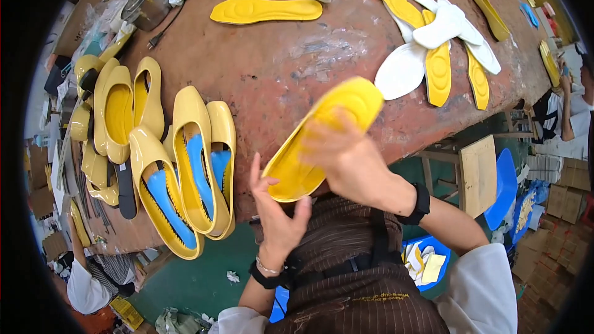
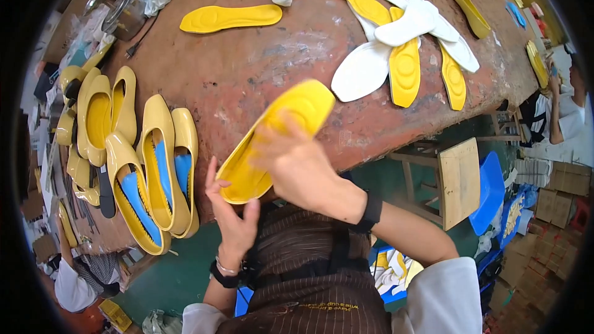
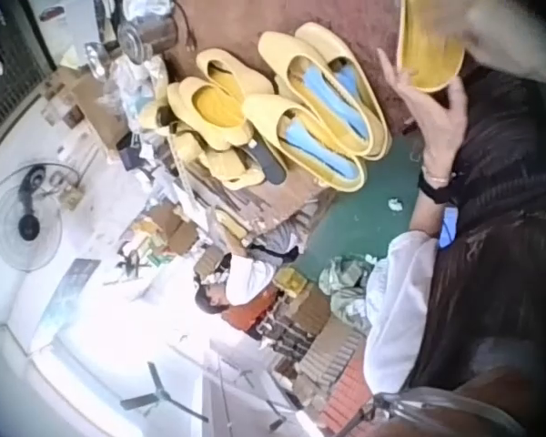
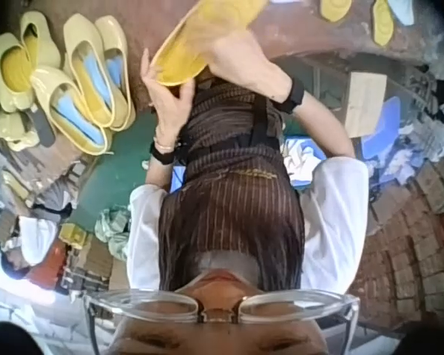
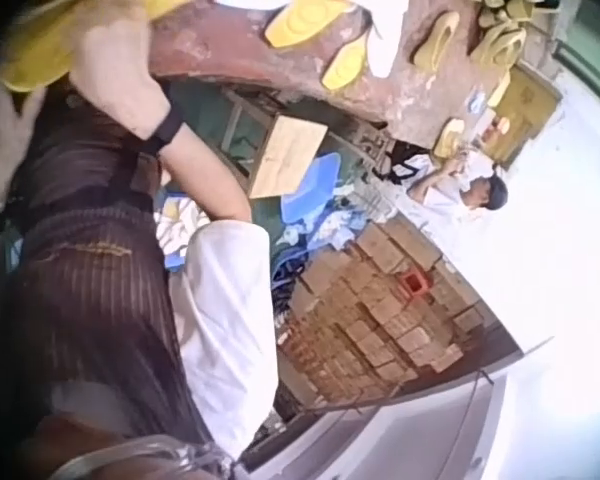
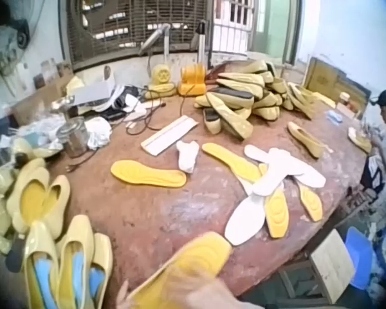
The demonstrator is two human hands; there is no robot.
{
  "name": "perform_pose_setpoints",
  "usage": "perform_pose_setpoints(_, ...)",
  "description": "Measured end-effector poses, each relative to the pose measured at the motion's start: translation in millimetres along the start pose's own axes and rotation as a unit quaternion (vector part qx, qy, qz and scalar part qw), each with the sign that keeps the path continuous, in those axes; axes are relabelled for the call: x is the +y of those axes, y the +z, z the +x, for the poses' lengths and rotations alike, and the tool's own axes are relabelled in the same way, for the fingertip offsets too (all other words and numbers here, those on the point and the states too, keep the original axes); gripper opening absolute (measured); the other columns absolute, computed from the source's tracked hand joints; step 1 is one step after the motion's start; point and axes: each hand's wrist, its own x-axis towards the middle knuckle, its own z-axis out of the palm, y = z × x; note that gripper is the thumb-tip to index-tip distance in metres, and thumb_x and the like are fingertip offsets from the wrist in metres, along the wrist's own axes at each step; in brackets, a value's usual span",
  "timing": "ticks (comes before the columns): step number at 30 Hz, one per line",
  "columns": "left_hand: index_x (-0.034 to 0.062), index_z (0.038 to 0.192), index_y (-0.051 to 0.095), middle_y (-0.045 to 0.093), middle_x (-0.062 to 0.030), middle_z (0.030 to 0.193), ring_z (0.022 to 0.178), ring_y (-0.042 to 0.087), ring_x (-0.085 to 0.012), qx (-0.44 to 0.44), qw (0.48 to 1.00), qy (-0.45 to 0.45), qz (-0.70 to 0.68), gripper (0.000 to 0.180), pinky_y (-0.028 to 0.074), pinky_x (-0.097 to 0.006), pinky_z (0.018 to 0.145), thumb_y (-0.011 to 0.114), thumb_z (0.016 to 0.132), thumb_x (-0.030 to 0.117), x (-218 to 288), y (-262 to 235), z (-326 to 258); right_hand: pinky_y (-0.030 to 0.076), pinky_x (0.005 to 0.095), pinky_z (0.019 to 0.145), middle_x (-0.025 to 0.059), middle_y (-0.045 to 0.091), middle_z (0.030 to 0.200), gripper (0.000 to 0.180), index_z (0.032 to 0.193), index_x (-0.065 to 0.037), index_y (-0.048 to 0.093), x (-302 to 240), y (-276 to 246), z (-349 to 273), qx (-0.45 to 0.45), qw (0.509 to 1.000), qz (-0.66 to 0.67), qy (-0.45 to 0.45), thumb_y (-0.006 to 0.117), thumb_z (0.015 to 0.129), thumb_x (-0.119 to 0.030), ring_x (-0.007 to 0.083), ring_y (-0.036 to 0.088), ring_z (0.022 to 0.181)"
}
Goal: The person is seen cleaning the yellow shoes with a cloth.
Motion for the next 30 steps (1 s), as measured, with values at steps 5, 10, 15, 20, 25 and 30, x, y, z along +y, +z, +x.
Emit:
perform_pose_setpoints(5,-0.0007,0.127,0.049,0.028,-0.0295,0.155,0.127,0.048,-0.0470,-0.144,0.963,0.064,0.217,0.060,0.044,-0.046,0.104,0.079,0.077,0.017,51,9,1,0.044,0.0427,0.101,0.0176,0.068,0.108,0.039,0.117,-0.002,0.065,43,-16,35,0.295,0.922,0.048,0.245,0.072,0.079,-0.010,0.0364,0.061,0.112)
perform_pose_setpoints(10,-0.0013,0.126,0.056,0.043,-0.0159,0.149,0.083,0.062,-0.0319,-0.264,0.907,0.060,0.322,0.062,0.056,-0.039,0.063,0.079,0.076,0.027,69,21,18,0.053,0.0366,0.083,0.0191,0.065,0.104,0.027,0.096,-0.001,0.061,0,-50,19,0.119,0.964,0.154,0.182,0.070,0.071,0.005,0.0338,0.066,0.099)
perform_pose_setpoints(15,0.0014,0.100,0.068,0.064,-0.0196,0.110,0.074,0.064,-0.0329,-0.315,0.893,0.015,0.321,0.039,0.054,-0.043,0.052,0.080,0.071,0.024,55,33,16,0.047,0.0476,0.102,0.0314,0.057,0.128,0.035,0.111,0.004,0.056,-44,-25,-36,0.023,0.985,0.051,0.165,0.061,0.076,0.005,0.0437,0.058,0.119)
perform_pose_setpoints(20,0.0009,0.101,0.069,0.062,-0.0167,0.120,0.072,0.064,-0.0300,-0.269,0.903,0.084,0.325,0.043,0.055,-0.037,0.054,0.080,0.070,0.028,60,30,23,0.034,0.0483,0.114,0.0269,0.060,0.127,0.040,0.122,0.005,0.056,-8,4,2,0.049,0.987,-0.077,0.136,0.056,0.082,-0.003,0.0376,0.056,0.125)
perform_pose_setpoints(25,0.0017,0.112,0.068,0.057,-0.0186,0.132,0.075,0.065,-0.0319,-0.248,0.913,0.067,0.317,0.053,0.056,-0.040,0.059,0.083,0.069,0.029,57,28,24,0.026,0.0510,0.118,0.0248,0.058,0.130,0.056,0.134,0.005,0.051,4,9,19,0.003,0.981,-0.106,0.159,0.058,0.079,-0.003,0.0371,0.053,0.128)
perform_pose_setpoints(30,0.0018,0.112,0.069,0.057,-0.0194,0.133,0.076,0.065,-0.0308,-0.257,0.919,0.077,0.289,0.054,0.056,-0.040,0.059,0.083,0.068,0.030,56,29,22,0.027,0.0475,0.118,0.0249,0.059,0.127,0.053,0.133,0.009,0.049,1,19,12,0.057,0.972,-0.182,0.137,0.056,0.083,-0.008,0.0364,0.054,0.127)
